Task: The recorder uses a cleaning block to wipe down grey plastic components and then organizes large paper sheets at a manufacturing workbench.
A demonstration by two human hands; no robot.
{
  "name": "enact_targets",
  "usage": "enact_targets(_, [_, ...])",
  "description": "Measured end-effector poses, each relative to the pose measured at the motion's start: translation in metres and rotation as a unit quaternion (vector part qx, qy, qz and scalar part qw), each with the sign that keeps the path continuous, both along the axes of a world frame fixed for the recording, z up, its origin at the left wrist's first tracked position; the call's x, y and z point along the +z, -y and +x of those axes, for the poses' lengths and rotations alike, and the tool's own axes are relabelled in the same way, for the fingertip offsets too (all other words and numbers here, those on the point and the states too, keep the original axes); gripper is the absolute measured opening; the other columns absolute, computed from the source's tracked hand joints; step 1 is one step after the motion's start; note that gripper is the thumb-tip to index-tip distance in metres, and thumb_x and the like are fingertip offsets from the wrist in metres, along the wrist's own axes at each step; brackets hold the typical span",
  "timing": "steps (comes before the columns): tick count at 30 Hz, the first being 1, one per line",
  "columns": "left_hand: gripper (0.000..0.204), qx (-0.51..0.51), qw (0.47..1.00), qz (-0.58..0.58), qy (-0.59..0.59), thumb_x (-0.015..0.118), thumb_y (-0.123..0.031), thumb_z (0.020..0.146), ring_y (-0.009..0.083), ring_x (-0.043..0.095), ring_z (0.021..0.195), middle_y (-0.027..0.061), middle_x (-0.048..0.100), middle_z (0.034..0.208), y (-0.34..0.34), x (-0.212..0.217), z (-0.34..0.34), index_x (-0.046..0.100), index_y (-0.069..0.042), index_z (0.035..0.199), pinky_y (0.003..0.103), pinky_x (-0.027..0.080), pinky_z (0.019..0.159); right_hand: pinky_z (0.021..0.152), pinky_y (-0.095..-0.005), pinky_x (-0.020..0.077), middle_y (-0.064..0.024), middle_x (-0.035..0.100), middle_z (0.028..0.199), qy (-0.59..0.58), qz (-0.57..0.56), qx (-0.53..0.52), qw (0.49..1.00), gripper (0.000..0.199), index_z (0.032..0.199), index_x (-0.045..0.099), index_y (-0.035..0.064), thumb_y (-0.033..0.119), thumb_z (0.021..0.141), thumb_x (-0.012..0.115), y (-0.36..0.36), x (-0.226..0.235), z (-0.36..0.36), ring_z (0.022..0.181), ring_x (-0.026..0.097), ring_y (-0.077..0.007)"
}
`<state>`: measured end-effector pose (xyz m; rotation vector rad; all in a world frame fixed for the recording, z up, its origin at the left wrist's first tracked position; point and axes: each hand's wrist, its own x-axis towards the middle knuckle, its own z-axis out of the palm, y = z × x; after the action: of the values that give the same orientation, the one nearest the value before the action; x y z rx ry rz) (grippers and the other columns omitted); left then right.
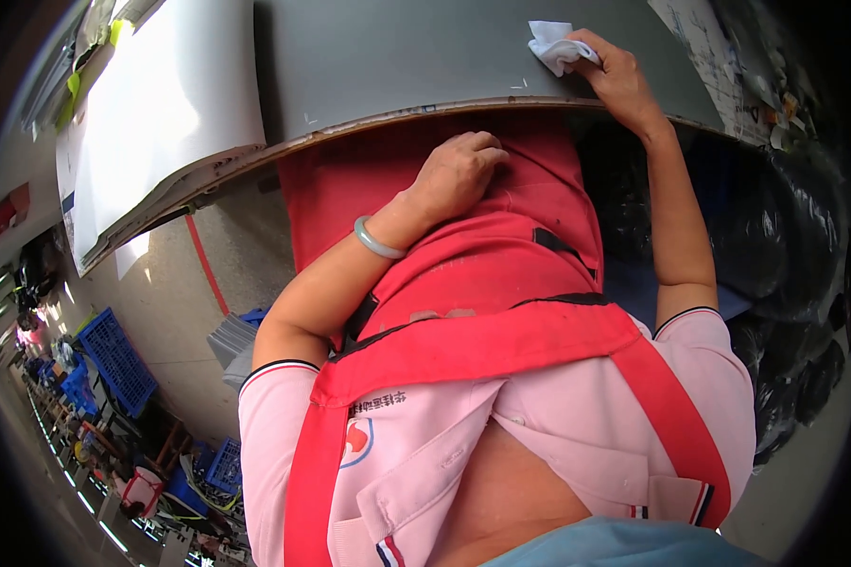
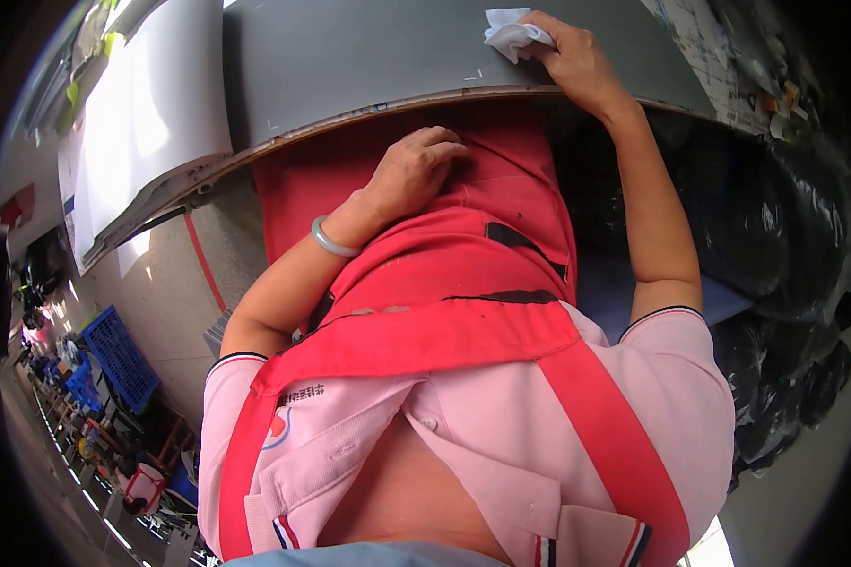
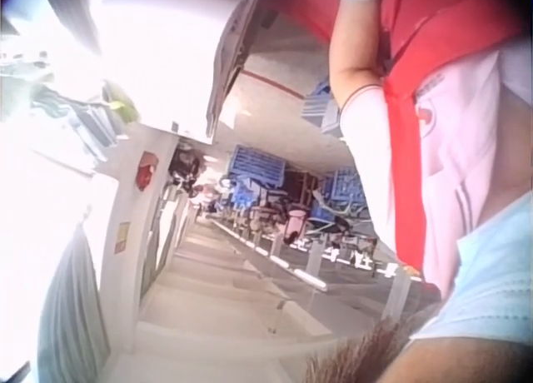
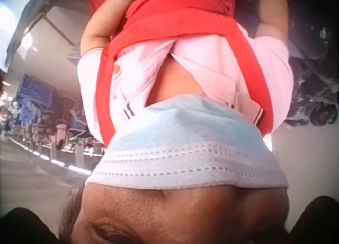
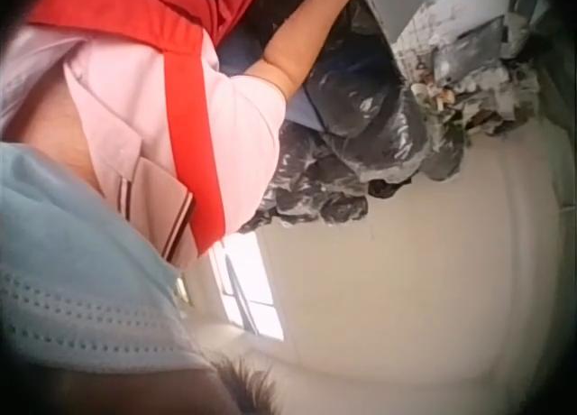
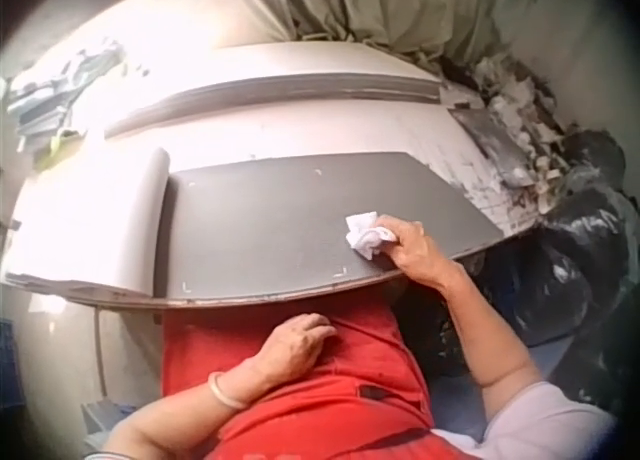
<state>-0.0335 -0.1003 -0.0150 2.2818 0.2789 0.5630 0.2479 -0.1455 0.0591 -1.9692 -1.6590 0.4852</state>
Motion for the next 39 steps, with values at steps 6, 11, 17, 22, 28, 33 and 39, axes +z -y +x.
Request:
enact_targets(6, [0.02, -0.026, 0.998, 0.028, 0.042, 0.066, -0.003, 0.079, 0.0291, 0.063, 0.091, 0.0101, 0.065, 0.098, 0.001, 0.016, 0.021, 0.071, -0.005, 0.099, 0.039, 0.052, 0.081, 0.086, -0.0269, 0.0499, 0.0007, 0.071, 0.101, -0.068, 0.081, -0.14, 0.984, 0.027, 0.122, 0.067, 0.0104, 0.019, 0.096, 0.068, 0.031, 0.009, 0.061, 0.093, 0.063, -0.0098])
enact_targets(11, [0.024, -0.001, 0.996, 0.042, 0.075, 0.066, 0.005, 0.08, 0.0291, 0.062, 0.095, 0.0103, 0.065, 0.103, -0.013, 0.038, 0.026, 0.069, -0.003, 0.102, 0.039, 0.05, 0.084, 0.084, -0.0389, 0.0522, -0.0161, 0.068, 0.099, -0.023, 0.051, -0.033, 0.998, 0.027, 0.116, 0.065, 0.0142, 0.006, 0.091, 0.063, 0.031, -0.014, 0.012, 0.094, 0.066, -0.0349])
enact_targets(17, [0.024, -0.009, 0.998, 0.029, 0.046, 0.066, 0.005, 0.08, 0.0289, 0.062, 0.093, 0.0095, 0.065, 0.103, -0.01, 0.039, 0.027, 0.07, -0.003, 0.102, 0.039, 0.05, 0.083, 0.083, -0.0369, 0.0524, -0.0192, 0.069, 0.103, 0.054, 0.038, -0.194, 0.979, 0.033, 0.121, 0.063, 0.0143, 0.001, 0.091, 0.061, 0.066, -0.006, 0.079, 0.099, 0.069, -0.0337])
enact_targets(22, [0.022, -0.044, 0.999, -0.02, -0.001, 0.065, 0.004, 0.081, 0.0302, 0.063, 0.091, 0.0107, 0.066, 0.102, 0.007, 0.022, 0.025, 0.07, -0.004, 0.101, 0.04, 0.051, 0.081, 0.081, -0.0356, 0.0534, -0.016, 0.072, 0.101, 0.094, 0.136, -0.33, 0.93, 0.032, 0.126, 0.065, 0.0181, 0.011, 0.095, 0.062, 0.07, 0.0, 0.133, 0.096, 0.071, -0.0296])
enact_targets(28, [0.02, -0.069, 0.996, -0.047, -0.044, 0.064, 0.003, 0.082, 0.0326, 0.064, 0.089, 0.0123, 0.066, 0.098, 0.014, 0.014, 0.034, 0.071, -0.003, 0.1, 0.041, 0.054, 0.078, 0.091, -0.0419, 0.0531, -0.0128, 0.07, 0.115, 0.159, 0.196, -0.143, 0.957, 0.041, 0.121, 0.067, 0.0177, -0.002, 0.086, 0.057, 0.002, -0.033, 0.096, 0.106, 0.065, -0.0375])
enact_targets(33, [0.019, -0.049, 0.991, -0.088, -0.085, 0.06, 0.004, 0.089, 0.0324, 0.068, 0.093, 0.0141, 0.068, 0.102, 0.01, 0.009, 0.017, 0.071, -0.002, 0.103, 0.038, 0.055, 0.08, 0.088, -0.0415, 0.0544, -0.0159, 0.07, 0.11, 0.161, 0.149, -0.188, 0.957, 0.038, 0.12, 0.067, 0.0144, -0.001, 0.087, 0.056, 0.02, -0.037, 0.113, 0.101, 0.065, -0.0399])
enact_targets(39, [0.019, -0.007, 0.981, -0.155, -0.116, 0.06, 0.004, 0.089, 0.0295, 0.068, 0.086, 0.0142, 0.068, 0.099, 0.005, -0.003, 0.013, 0.072, 0.0, 0.104, 0.035, 0.054, 0.076, 0.061, -0.0332, 0.0555, -0.0127, 0.072, 0.088, 0.171, 0.175, -0.423, 0.873, 0.031, 0.127, 0.066, 0.0106, 0.017, 0.097, 0.063, 0.139, -0.001, 0.231, 0.067, 0.071, -0.0174])
